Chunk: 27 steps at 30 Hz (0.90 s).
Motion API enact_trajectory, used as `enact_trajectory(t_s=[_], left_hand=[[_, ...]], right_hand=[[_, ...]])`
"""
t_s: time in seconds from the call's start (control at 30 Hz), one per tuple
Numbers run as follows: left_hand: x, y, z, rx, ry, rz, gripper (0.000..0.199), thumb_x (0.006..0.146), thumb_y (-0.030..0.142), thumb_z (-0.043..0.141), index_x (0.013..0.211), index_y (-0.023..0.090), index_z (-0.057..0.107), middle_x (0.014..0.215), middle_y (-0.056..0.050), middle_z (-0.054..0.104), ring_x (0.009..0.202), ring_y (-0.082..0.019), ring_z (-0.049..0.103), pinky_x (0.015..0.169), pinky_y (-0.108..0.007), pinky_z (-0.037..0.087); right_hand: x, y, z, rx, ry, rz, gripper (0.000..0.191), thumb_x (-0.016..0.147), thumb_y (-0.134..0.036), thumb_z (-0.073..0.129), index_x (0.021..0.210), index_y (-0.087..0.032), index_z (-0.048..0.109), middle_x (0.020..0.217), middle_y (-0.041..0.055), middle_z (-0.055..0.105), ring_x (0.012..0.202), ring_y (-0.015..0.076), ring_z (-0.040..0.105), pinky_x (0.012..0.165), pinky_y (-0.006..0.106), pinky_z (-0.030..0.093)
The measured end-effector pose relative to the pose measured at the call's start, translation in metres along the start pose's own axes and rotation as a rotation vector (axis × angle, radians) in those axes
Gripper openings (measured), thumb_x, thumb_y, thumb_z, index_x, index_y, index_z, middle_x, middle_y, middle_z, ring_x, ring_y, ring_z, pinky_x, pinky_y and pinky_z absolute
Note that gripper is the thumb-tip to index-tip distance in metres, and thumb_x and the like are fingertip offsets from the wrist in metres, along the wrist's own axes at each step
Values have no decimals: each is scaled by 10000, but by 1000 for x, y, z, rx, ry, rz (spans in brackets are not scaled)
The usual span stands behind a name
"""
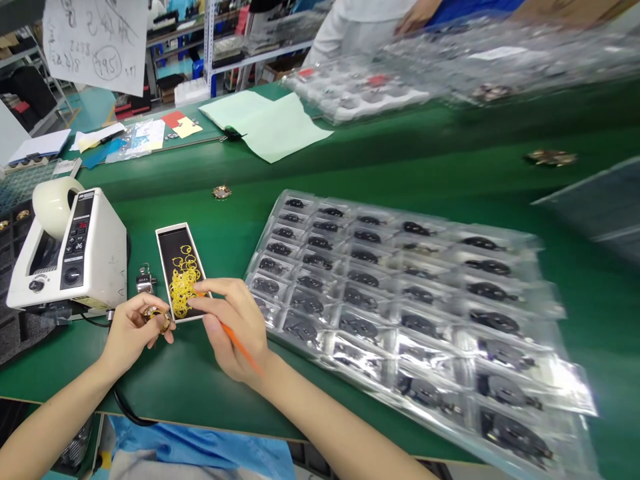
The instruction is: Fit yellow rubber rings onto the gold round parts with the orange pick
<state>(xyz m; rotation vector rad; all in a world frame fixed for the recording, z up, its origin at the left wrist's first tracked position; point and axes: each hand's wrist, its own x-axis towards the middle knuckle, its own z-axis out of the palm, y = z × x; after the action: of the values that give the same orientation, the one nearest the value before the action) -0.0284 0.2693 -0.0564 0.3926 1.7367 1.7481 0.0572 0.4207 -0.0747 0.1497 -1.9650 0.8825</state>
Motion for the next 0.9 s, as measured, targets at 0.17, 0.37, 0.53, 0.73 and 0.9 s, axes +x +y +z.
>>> enact_trajectory(t_s=[0.17,0.37,0.53,0.73,0.9], left_hand=[[1,-5,0,-39,33,72,249,729,307,734,908,157,648,712,-14,687,568,-132,650,487,-211,519],[-6,-12,4,23,18,164,327,813,271,662,1133,203,642,1029,-68,722,919,-198,672,825,-298,542],[-12,-21,2,123,-51,215,391,905,264,532,1294,237,555,1200,-81,671,1049,-221,646,930,-340,503],[-14,-26,0,282,-64,282,405,912,211,501,1312,242,557,1271,-74,643,1112,-220,626,986,-326,458],[-11,-24,-1,317,-7,279,378,922,212,485,1290,240,570,1245,-68,655,1086,-213,633,955,-315,475]], right_hand=[[-7,-4,15,-141,-155,-84,220,946,-155,423,950,-195,639,621,15,582,518,143,533,481,261,411],[-12,-2,28,-232,-163,42,131,908,-142,505,851,-195,610,683,29,652,584,141,607,534,237,457],[-13,0,27,-153,-170,191,117,888,-156,520,873,-211,623,732,33,673,634,150,640,529,230,479],[-9,0,26,-91,-193,270,138,816,-104,506,805,-208,597,715,19,659,574,127,598,468,213,430],[-3,-5,21,134,-264,331,112,736,-107,519,688,-202,553,620,-21,595,522,98,518,489,207,402]])
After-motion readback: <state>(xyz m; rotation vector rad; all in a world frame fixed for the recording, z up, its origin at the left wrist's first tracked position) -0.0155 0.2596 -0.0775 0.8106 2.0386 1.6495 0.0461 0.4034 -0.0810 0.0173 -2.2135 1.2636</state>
